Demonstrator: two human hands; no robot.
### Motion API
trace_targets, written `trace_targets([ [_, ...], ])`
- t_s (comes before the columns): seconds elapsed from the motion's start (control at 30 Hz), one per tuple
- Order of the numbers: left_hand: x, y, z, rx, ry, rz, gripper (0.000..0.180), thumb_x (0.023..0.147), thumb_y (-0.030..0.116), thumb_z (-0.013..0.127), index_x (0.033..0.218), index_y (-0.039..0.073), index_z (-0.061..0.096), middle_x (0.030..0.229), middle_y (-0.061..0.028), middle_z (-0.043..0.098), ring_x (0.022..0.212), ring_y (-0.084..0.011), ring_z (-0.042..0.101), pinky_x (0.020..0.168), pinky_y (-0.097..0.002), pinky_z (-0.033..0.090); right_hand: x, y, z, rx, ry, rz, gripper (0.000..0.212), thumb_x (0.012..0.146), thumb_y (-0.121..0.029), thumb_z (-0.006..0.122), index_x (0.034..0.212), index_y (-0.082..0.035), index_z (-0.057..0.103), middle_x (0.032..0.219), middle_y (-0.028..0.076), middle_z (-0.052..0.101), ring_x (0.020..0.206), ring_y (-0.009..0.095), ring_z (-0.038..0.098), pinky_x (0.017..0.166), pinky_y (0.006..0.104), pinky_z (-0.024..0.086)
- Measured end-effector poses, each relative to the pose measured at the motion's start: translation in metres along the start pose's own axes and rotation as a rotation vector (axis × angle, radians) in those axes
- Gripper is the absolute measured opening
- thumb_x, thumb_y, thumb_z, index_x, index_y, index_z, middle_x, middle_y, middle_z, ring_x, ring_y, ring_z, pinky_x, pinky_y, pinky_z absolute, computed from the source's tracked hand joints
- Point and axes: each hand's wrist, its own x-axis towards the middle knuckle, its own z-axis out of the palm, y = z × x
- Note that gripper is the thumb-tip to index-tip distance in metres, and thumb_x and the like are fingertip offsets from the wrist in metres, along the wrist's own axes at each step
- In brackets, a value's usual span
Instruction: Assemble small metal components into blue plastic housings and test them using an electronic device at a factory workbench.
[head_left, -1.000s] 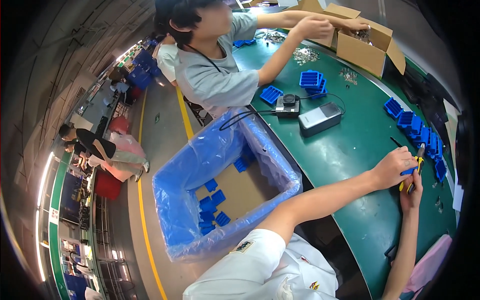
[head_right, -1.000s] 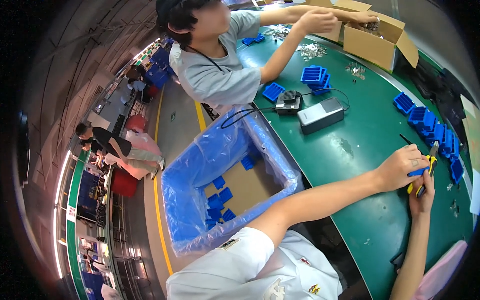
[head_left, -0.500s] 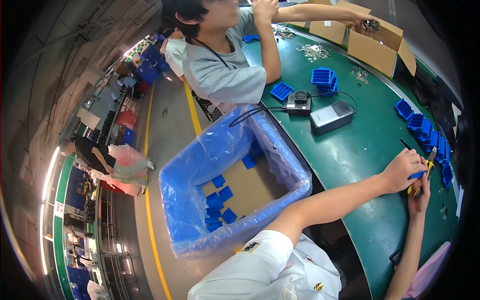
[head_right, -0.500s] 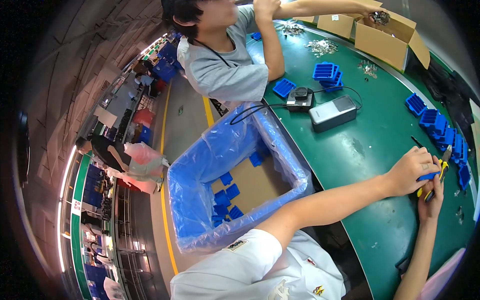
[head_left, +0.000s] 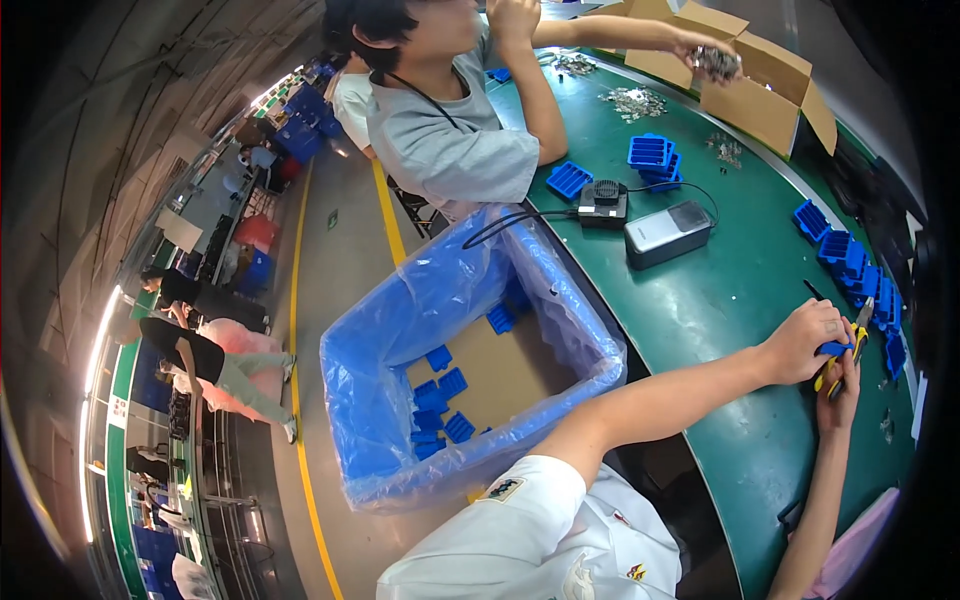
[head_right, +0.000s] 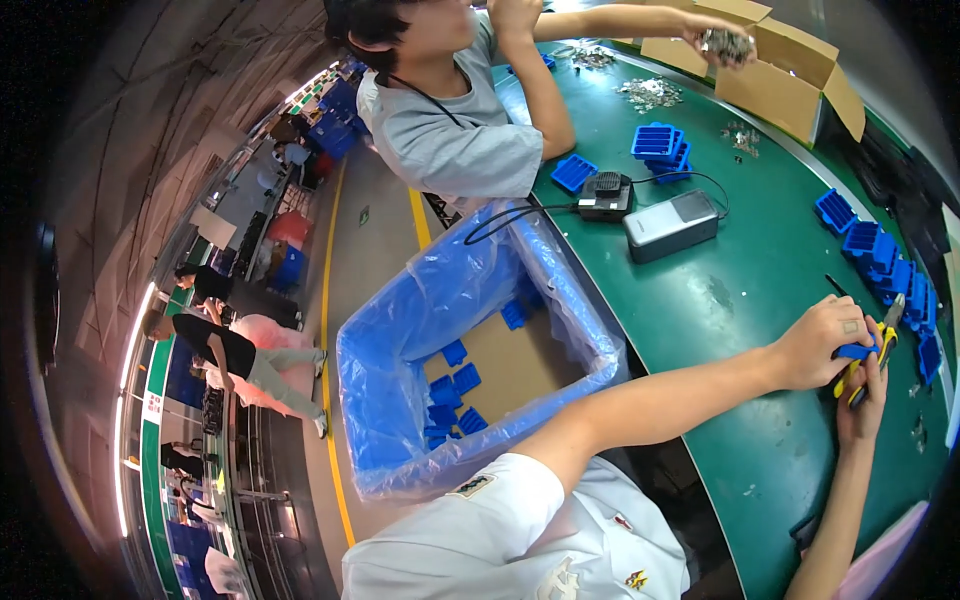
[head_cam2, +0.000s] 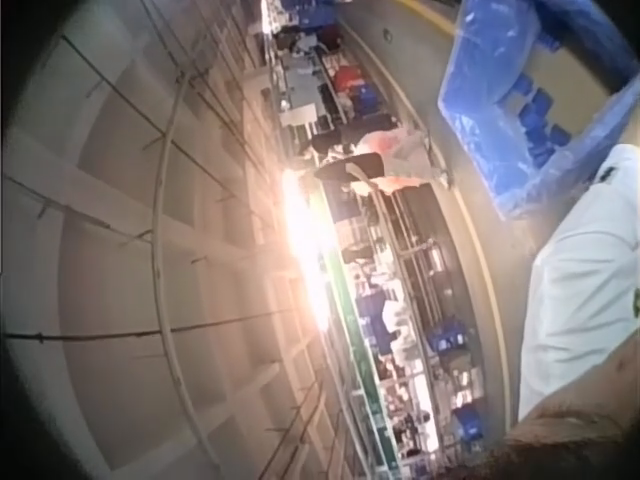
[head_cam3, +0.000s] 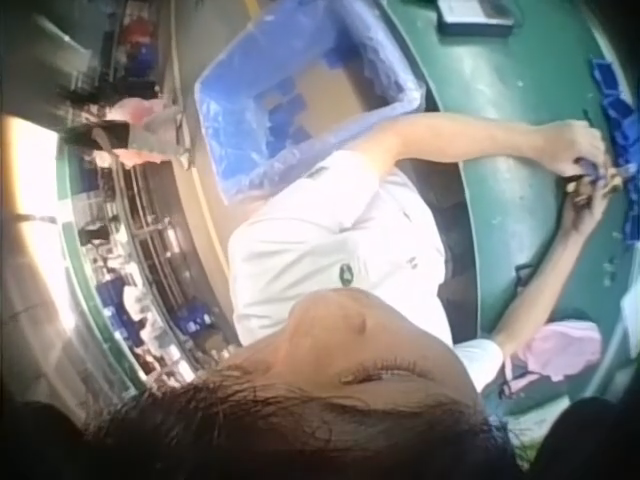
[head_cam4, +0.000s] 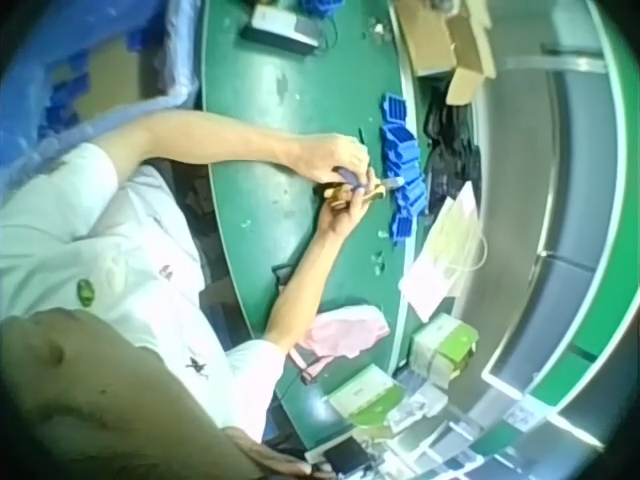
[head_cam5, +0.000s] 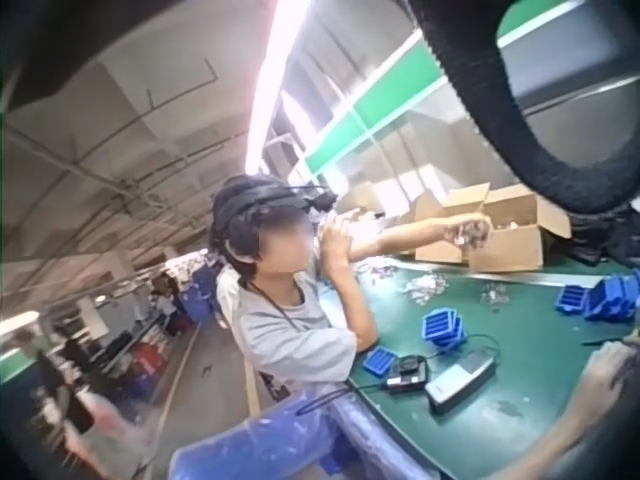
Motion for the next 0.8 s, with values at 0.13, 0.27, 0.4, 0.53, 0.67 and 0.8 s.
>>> trace_targets([
  [0.13, -0.001, 0.000, -0.002, -0.087, 0.100, -0.032, 0.020, 0.062, 0.002, 0.066, 0.081, 0.006, 0.060, 0.080, -0.0089, 0.058, 0.081, -0.0300, 0.054, 0.071, -0.0399, 0.041, 0.005, 0.005, -0.019, 0.020, -0.048, 0.044, 0.046, 0.100, -0.022, 0.042, 0.141, -0.003, 0.035, 0.130, 0.005, 0.050, 0.116, 0.011, 0.049, 0.099, 0.0251, 0.038],
  [0.27, -0.001, 0.003, -0.007, -0.030, 0.102, -0.026, 0.017, 0.066, 0.002, 0.065, 0.082, 0.006, 0.060, 0.081, -0.0080, 0.059, 0.081, -0.0299, 0.054, 0.071, -0.0399, 0.041, 0.005, 0.006, -0.014, -0.031, 0.061, 0.052, 0.046, 0.100, -0.021, 0.044, 0.142, -0.004, 0.035, 0.117, 0.001, 0.053, 0.096, 0.006, 0.049, 0.085, 0.0214, 0.040],
  [0.4, -0.002, 0.004, -0.005, -0.038, 0.114, -0.058, 0.014, 0.065, 0.002, 0.064, 0.076, 0.006, 0.056, 0.081, -0.0075, 0.060, 0.082, -0.0294, 0.053, 0.072, -0.0399, 0.038, 0.004, 0.007, -0.012, -0.038, 0.115, 0.033, 0.044, 0.099, -0.017, 0.047, 0.140, -0.005, 0.038, 0.105, 0.000, 0.056, 0.080, 0.004, 0.050, 0.073, 0.0183, 0.041],
  [0.53, 0.000, -0.001, -0.015, 0.022, 0.149, -0.122, 0.019, 0.065, -0.001, 0.064, 0.080, 0.004, 0.054, 0.084, -0.0121, 0.057, 0.082, -0.0325, 0.053, 0.071, -0.0411, 0.039, 0.005, 0.007, -0.027, 0.000, 0.192, 0.077, 0.046, 0.094, -0.014, 0.048, 0.139, -0.004, 0.040, 0.128, 0.006, 0.052, 0.115, 0.016, 0.053, 0.093, 0.0260, 0.041],
  [0.67, 0.006, -0.011, -0.031, -0.032, 0.337, -0.245, 0.028, 0.069, -0.006, 0.063, 0.094, -0.001, 0.050, 0.088, -0.0174, 0.054, 0.084, -0.0370, 0.054, 0.072, -0.0407, 0.044, 0.008, 0.010, -0.034, -0.099, 0.200, 0.025, 0.051, 0.083, -0.005, 0.046, 0.134, -0.003, 0.044, 0.137, 0.008, 0.045, 0.125, 0.018, 0.043, 0.094, 0.0269, 0.040],
  [0.8, 0.008, -0.022, -0.034, 0.030, 0.439, -0.309, 0.029, 0.070, -0.008, 0.061, 0.097, -0.001, 0.051, 0.088, -0.0175, 0.053, 0.085, -0.0365, 0.054, 0.074, -0.0389, 0.044, 0.009, 0.009, -0.036, -0.234, 0.155, 0.004, 0.041, 0.079, -0.004, 0.047, 0.120, -0.002, 0.051, 0.130, 0.010, 0.048, 0.114, 0.018, 0.047, 0.084, 0.0233, 0.042],
])
